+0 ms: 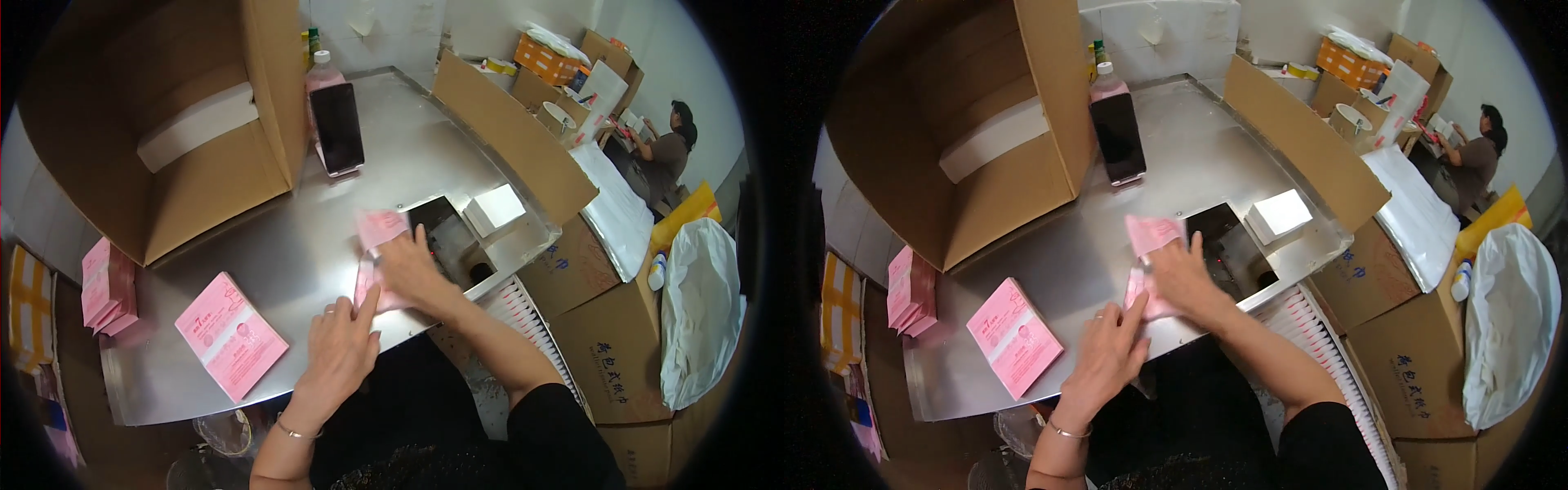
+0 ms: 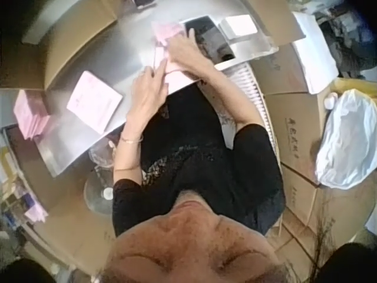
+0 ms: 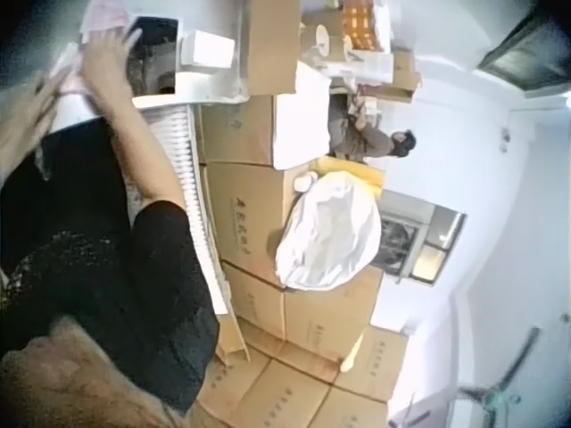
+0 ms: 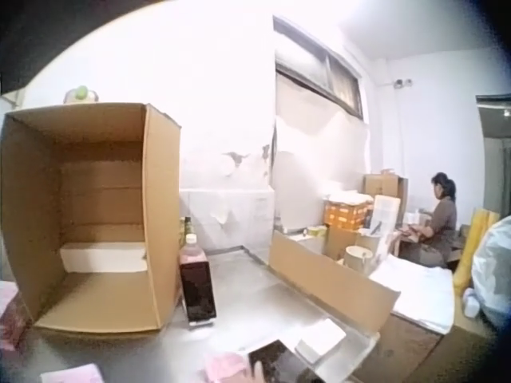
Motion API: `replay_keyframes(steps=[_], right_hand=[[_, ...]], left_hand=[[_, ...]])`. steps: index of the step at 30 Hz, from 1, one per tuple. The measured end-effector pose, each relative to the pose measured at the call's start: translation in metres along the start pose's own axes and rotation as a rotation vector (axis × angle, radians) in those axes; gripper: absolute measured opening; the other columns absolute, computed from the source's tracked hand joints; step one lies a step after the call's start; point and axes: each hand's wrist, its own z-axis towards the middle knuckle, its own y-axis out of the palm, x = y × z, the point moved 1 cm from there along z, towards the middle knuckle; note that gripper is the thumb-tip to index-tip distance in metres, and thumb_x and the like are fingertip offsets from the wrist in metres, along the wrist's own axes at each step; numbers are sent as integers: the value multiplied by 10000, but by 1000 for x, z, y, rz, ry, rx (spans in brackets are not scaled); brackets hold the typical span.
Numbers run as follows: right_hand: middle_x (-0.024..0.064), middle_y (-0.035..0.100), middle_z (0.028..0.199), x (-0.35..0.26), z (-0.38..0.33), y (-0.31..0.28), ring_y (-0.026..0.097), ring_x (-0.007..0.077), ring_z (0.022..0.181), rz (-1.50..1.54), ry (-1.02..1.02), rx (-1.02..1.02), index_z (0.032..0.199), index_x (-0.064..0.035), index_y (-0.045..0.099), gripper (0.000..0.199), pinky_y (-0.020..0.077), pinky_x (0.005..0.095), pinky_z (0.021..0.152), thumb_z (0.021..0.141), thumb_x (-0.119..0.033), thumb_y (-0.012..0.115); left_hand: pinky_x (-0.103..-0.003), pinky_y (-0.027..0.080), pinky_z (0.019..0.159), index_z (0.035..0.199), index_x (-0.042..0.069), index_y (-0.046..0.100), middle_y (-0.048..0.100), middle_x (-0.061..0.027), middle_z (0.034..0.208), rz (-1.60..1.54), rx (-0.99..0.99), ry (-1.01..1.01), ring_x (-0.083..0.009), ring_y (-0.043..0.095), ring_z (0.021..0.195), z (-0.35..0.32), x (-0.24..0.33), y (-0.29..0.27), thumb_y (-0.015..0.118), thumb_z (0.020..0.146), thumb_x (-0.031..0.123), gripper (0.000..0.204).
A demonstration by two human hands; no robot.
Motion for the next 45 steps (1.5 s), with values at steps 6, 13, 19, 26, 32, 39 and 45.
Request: replay_keyframes(steps=[6,13,19,26,32,39,45], right_hand=[[230,679,788,80,-35,-7,679,441,742,150,311,-214,1002,-29,648,189,536,513,676,927,-144,518],[169,662,868,87,-33,-82,648,345,879,-192,239,362,828,-25,693,142,500,463,752,860,-160,665],[173,622,881,136,-37,-65,586,347,900,-248,393,326,811,-7,692,191,464,472,775,874,-187,672],[169,624,880,136,-46,-66,583,344,897,9,356,426,876,3,714,189,466,455,789,909,-158,620],[145,641,865,153,-48,-67,587,337,866,-19,395,383,878,-15,739,134,468,461,766,857,-92,631],[189,677,1038,138,-53,-67,622,363,1022,-77,300,518,1118,-20,702,312,504,441,863,825,-15,596],[157,634,1179,-60,-86,-70,616,316,1173,207,-564,129,1187,-38,640,363,348,647,1108,836,-129,637]], left_hand=[[-408,412,775,1174,97,668,534,-99,921,-216,-37,53,-280,532,891,-42,-2,-20,716,748,47,432],[-528,349,1019,1006,49,568,534,-203,1119,303,403,-462,-411,485,1099,-97,-63,-77,590,644,-11,367],[-473,353,1001,1077,31,573,568,-144,1005,202,100,-503,-351,516,976,-100,-88,-75,590,767,-11,313],[-467,422,820,1081,0,595,549,-168,985,-274,162,12,-335,528,928,-15,-18,8,619,859,6,223],[-411,371,766,963,41,579,520,-150,924,-66,151,-8,-308,500,879,-4,-12,24,683,842,56,160],[-413,383,784,951,40,583,550,-157,986,-131,98,96,-315,518,930,0,-8,32,677,851,62,139],[-472,384,890,1279,50,604,472,-235,1401,-66,42,-37,-401,472,1236,-8,-25,10,831,643,330,731]])
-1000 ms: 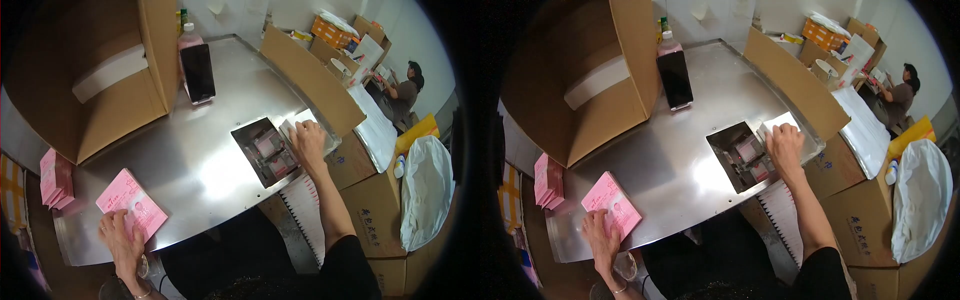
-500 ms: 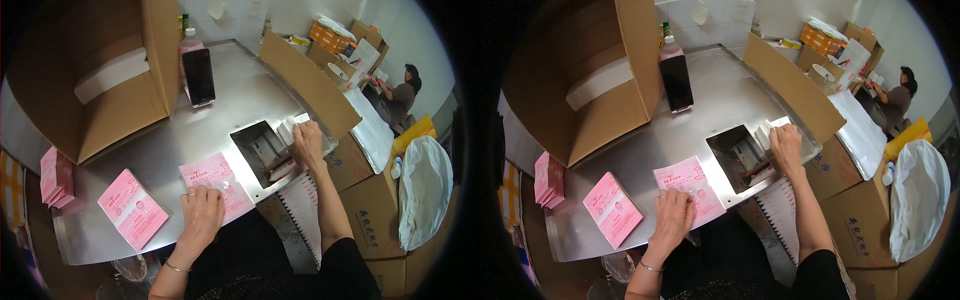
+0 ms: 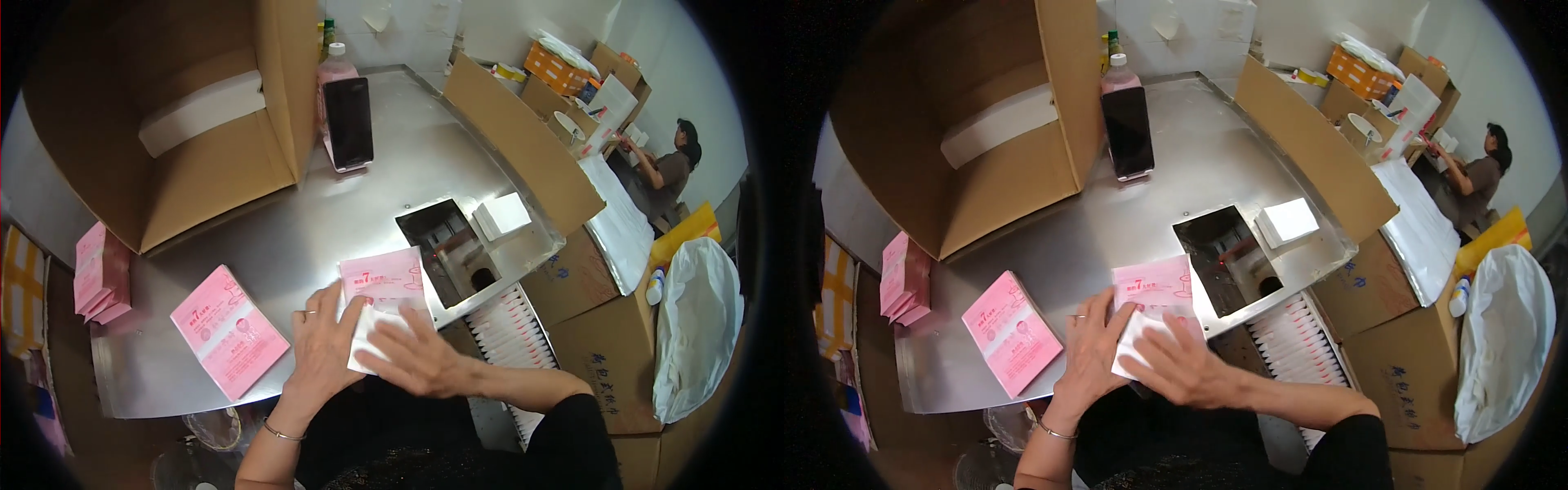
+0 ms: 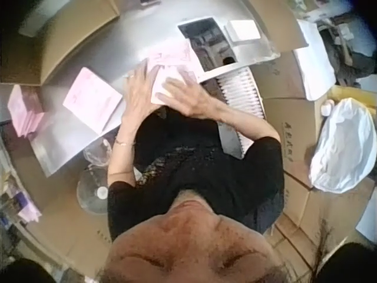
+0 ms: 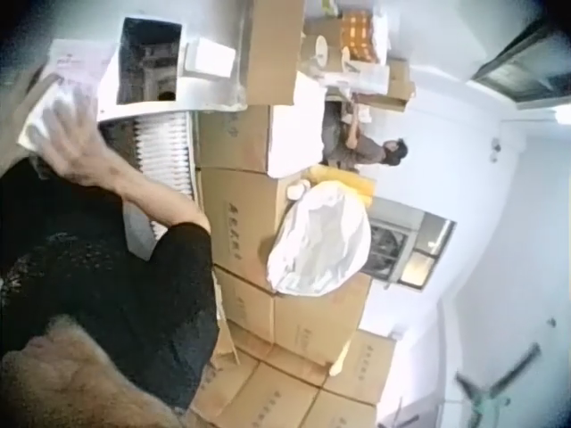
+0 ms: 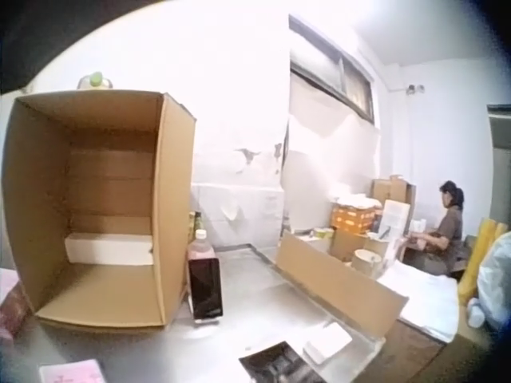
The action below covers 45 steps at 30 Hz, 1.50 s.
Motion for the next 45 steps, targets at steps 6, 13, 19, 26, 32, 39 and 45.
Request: replay_keyframes(steps=[6,13,19,26,32,39,45], right_hand=[[157,624,873,46,45,47,630,300,836,-137,352,-295,996,42,655,279,255,667,1128,785,-139,647],[148,569,847,118,-11,-20,583,343,809,-456,717,154,987,-16,626,191,442,503,787,799,-45,627],[148,624,942,179,-71,-31,592,321,893,-593,911,106,952,-5,675,182,441,485,801,874,-170,663],[136,626,909,179,-69,-36,574,314,910,-340,905,320,940,-10,723,170,445,431,777,882,-152,647],[132,625,908,186,-74,-38,573,319,902,-367,893,269,991,-41,743,200,448,453,772,884,-149,614],[129,632,889,199,-94,-37,580,312,889,-276,957,268,970,-40,760,203,461,436,765,844,-133,631],[154,676,980,180,-76,-30,615,326,978,-454,776,392,1140,-35,697,331,489,451,819,829,9,592]], left_hand=[[-540,344,957,1336,97,552,349,-264,1518,129,193,-71,-452,401,1319,12,20,25,804,674,347,751],[-506,362,905,1264,113,624,512,-224,1359,231,88,-46,-401,483,1183,-1,11,7,689,795,306,511],[-451,387,800,1221,94,640,548,-188,1162,301,58,-76,-332,516,966,15,20,9,721,811,422,531],[-432,406,710,1098,63,647,564,-162,1129,257,49,-30,-305,522,914,20,16,12,711,850,407,429],[-379,411,661,1085,55,626,571,-153,1113,242,110,61,-274,530,864,21,14,23,708,863,355,382],[-395,428,693,1048,32,626,571,-158,1091,131,156,63,-290,537,860,21,14,25,724,841,312,361],[-425,442,731,1098,20,626,561,-168,1053,25,80,147,-310,545,873,16,16,21,706,807,185,344]])
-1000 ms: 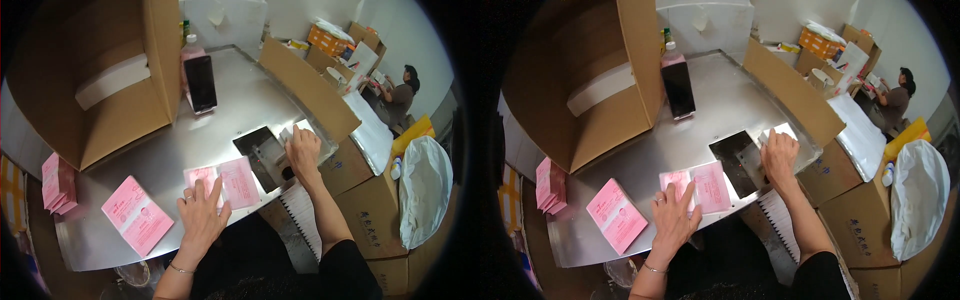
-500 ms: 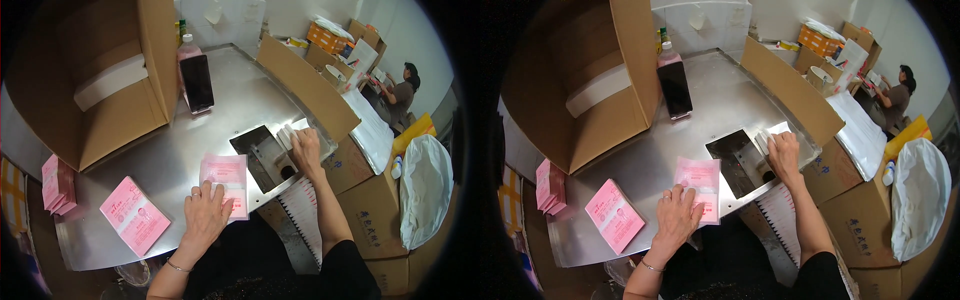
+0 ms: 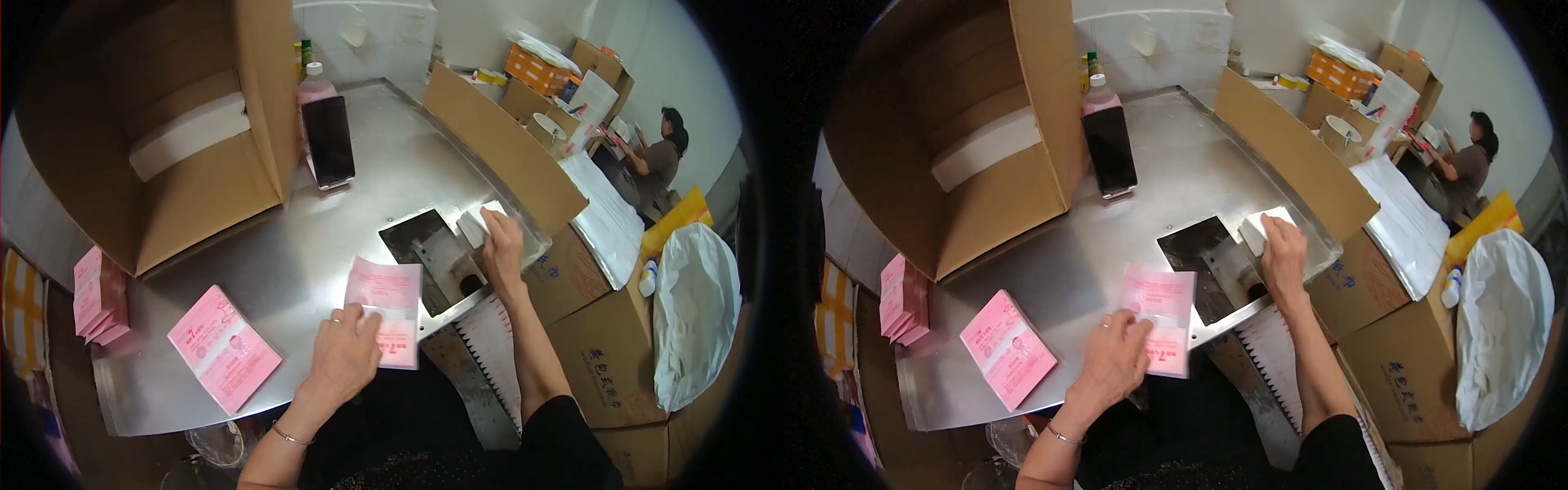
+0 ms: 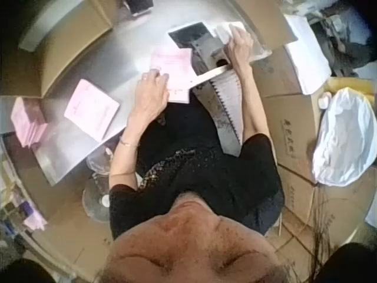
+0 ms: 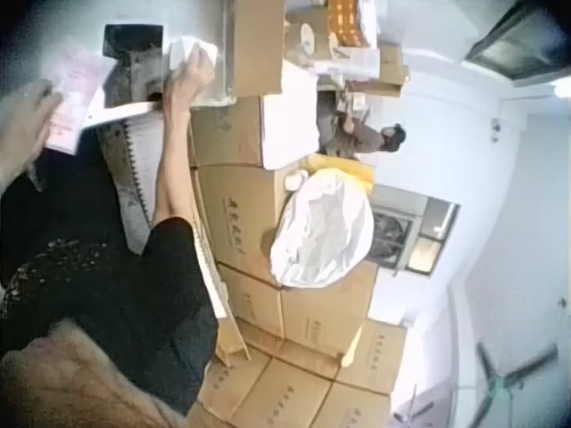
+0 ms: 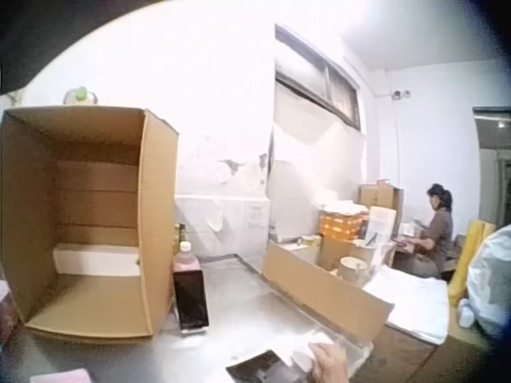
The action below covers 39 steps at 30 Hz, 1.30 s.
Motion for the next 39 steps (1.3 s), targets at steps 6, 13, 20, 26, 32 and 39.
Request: replay_keyframes(steps=[6,13,20,26,32,39], right_hand=[[221,617,1198,-169,-69,-57,613,374,1124,482,-778,-353,1166,4,640,386,405,601,1052,805,-131,629],[191,637,991,-152,-23,50,614,366,969,97,-410,-549,1040,-2,635,238,318,692,1060,854,-142,584],[213,703,851,-71,-11,52,692,404,824,33,122,-896,869,6,683,173,554,504,767,872,-109,554],[160,632,750,-62,3,-16,632,365,726,106,-15,-207,845,-18,681,130,491,497,682,866,-134,626],[128,613,885,-3,-8,1,585,305,907,-277,17,-153,881,-19,709,169,430,430,830,890,-175,644],[161,580,833,-7,11,0,563,334,841,-193,85,-233,810,22,685,257,443,460,740,942,-149,547]], left_hand=[[-441,436,735,1273,31,585,538,-179,983,-20,-115,-139,-324,562,881,-3,-7,-29,727,737,188,577],[-407,446,783,1487,57,414,514,-161,956,-42,-119,-156,-322,539,886,-5,13,-31,705,796,154,756],[-448,383,840,1244,75,644,538,-117,1008,2,-132,-210,-298,531,980,-53,16,-77,762,786,179,485],[-618,211,1126,1385,147,562,427,-193,1455,512,39,-563,-441,350,1369,-87,-32,-80,764,789,328,655],[-591,200,1178,1454,145,502,360,-215,1540,462,-155,-589,-452,290,1433,-88,-58,-90,692,891,304,615],[-413,402,974,1152,20,591,571,-198,1110,188,77,-701,-357,524,1047,-97,-90,-118,570,915,-15,241]])
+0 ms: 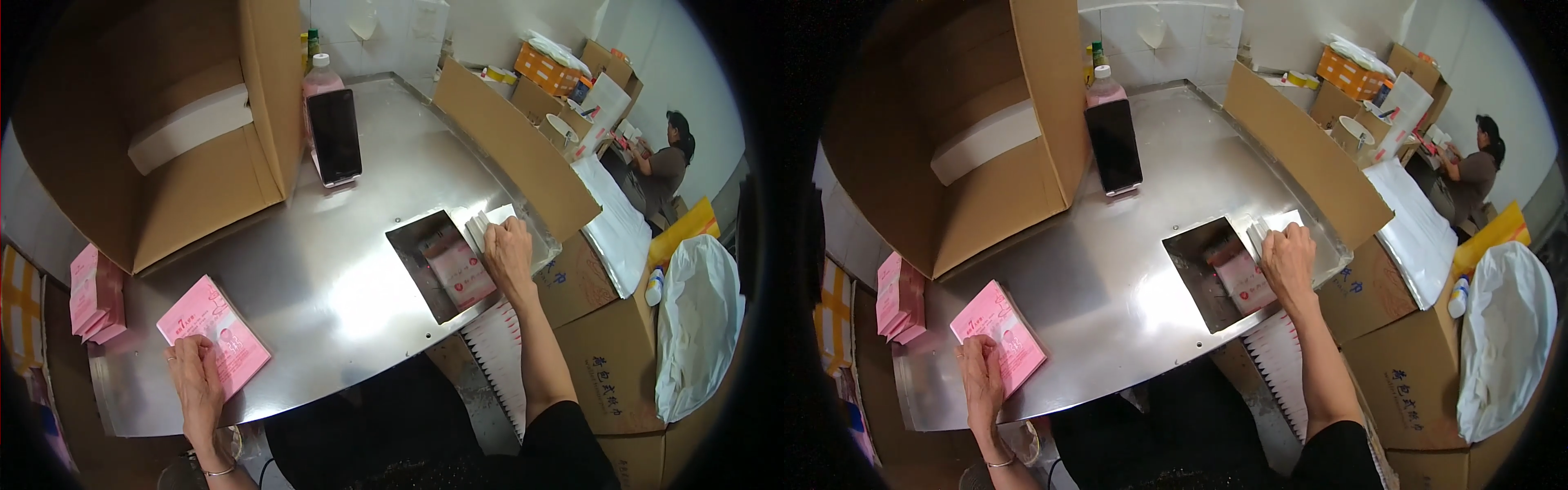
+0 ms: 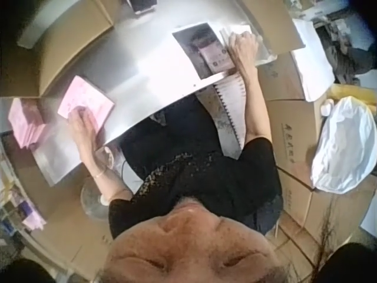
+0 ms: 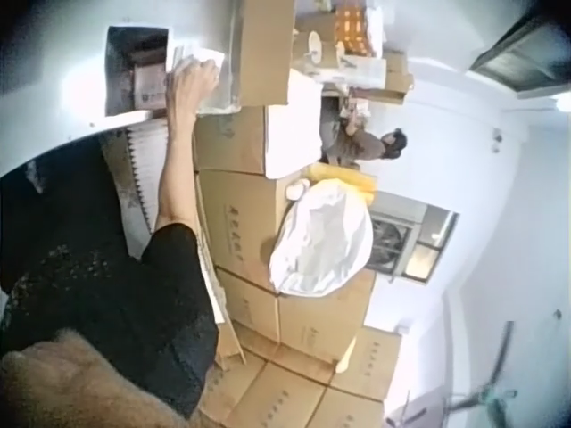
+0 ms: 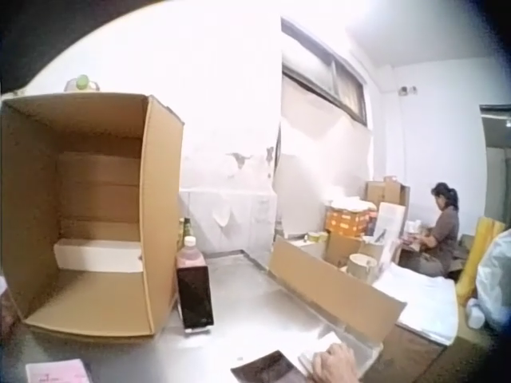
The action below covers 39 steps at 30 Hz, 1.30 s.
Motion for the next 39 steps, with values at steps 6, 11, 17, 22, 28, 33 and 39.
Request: replay_keyframes(steps=[6,11,17,22,28,33,39], right_hand=[[167,586,869,7,-5,7,568,346,863,125,-3,135,955,4,710,155,464,452,776,893,-69,588],[185,652,1082,-13,-8,-5,632,369,973,349,-70,269,1146,7,659,355,498,456,873,801,29,580],[192,628,1128,-159,-116,-74,615,372,1093,629,-885,-131,1085,-33,658,287,415,655,1028,827,-152,615],[149,610,949,-177,-55,-34,612,310,963,266,-599,-519,1049,-22,674,328,261,695,1097,760,-177,667],[139,596,851,-144,-65,-38,616,342,861,593,-604,-67,890,-30,613,174,420,603,987,724,-80,633],[125,570,858,-24,-16,-15,570,306,869,38,-141,175,1034,-38,613,202,437,474,845,843,-96,648],[123,573,855,8,-15,9,562,298,898,-95,-56,66,884,-20,674,158,422,450,806,917,-167,628]], left_hand=[[-430,409,843,970,16,557,539,-162,912,90,108,166,-335,503,927,1,3,3,592,864,-30,121],[-433,448,778,1019,13,582,533,-174,928,-331,-81,658,-361,541,870,-6,124,55,605,793,-26,230],[-484,416,886,1231,26,618,486,-241,1335,-210,-135,594,-405,493,1107,-9,121,72,765,675,192,599],[-558,305,1034,1346,26,514,296,-296,1549,-207,-71,505,-498,313,1389,-12,152,90,783,675,303,774],[-544,336,990,1276,67,586,397,-241,1505,30,-12,538,-478,377,1335,-3,126,88,707,758,228,556],[-492,379,810,1277,122,636,556,-187,1245,5,-84,475,-365,498,1004,-3,137,82,685,804,228,486],[-496,365,830,1235,75,645,541,-190,1204,58,-68,564,-356,489,981,0,144,75,743,799,419,564]])
